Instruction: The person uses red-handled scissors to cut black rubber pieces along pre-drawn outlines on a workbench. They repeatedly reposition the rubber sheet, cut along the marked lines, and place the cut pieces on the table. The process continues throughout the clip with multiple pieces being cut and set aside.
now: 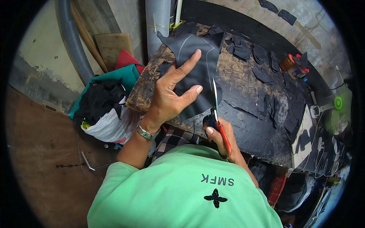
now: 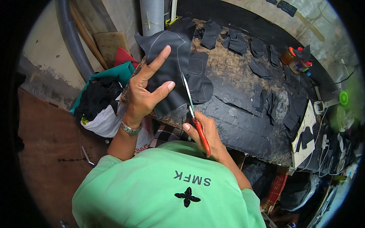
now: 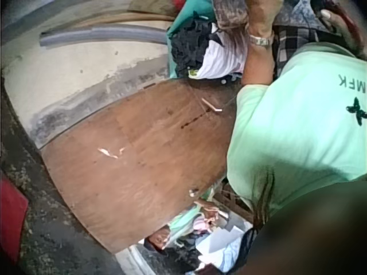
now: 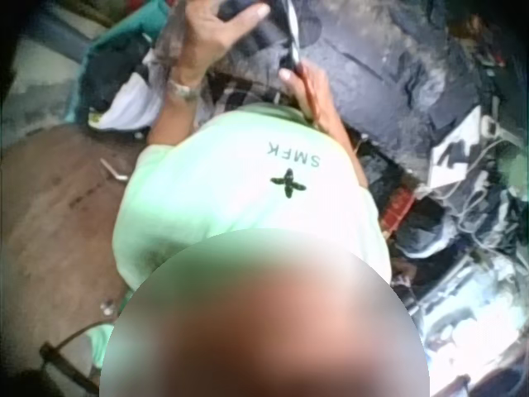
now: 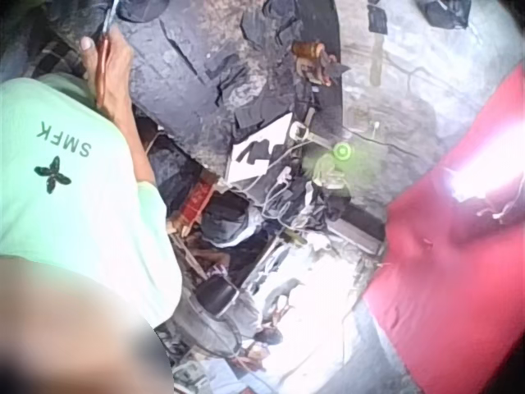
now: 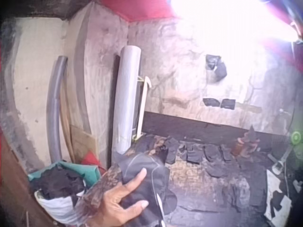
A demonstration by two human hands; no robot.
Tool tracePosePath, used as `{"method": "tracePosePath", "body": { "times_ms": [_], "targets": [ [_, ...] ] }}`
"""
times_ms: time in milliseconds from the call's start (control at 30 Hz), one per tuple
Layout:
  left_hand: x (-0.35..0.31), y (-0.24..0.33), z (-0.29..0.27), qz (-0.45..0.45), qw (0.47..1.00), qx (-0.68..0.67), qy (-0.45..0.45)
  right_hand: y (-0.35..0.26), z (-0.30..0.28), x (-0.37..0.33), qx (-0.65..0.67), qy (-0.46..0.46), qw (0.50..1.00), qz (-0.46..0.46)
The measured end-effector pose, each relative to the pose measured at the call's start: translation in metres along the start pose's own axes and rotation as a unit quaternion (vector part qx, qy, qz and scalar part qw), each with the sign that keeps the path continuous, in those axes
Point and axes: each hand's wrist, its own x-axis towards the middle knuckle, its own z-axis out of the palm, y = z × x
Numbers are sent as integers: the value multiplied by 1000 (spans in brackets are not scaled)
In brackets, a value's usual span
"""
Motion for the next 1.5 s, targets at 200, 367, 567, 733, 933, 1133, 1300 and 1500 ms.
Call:
{"method": "tracePosePath", "body": {
  "times_ms": [200, 367, 567, 733, 933, 1133, 1300, 1500],
  "targets": [
    [2, 5, -4, -17, 1000, -1, -21, -2, 0, -3, 22, -3, 1000, 20],
    [2, 4, -3, 23, 1000, 19, -9, 0, 0, -4, 19, -10, 1000, 15],
    [-1, 3, -4, 25, 999, 24, -12, 2, 1, -5, 18, 3, 1000, 3],
    [-1, 3, -4, 27, 999, 23, -13, 5, 1, -7, 14, 9, 1000, 3],
    [-1, 1, -3, 25, 999, 17, -13, 12, 2, -8, 15, 18, 1000, 0],
    [-5, -3, 0, 5, 1000, -11, -18, 13, 4, -12, 29, 24, 999, 10],
    [-14, -1, 10, 6, 999, -18, -46, 14, 3, -10, 28, 38, 999, -20],
    [-25, -1, 16, -11, 998, -27, -63, 19, 2, -7, 9, 28, 999, -37]
  ]
}}
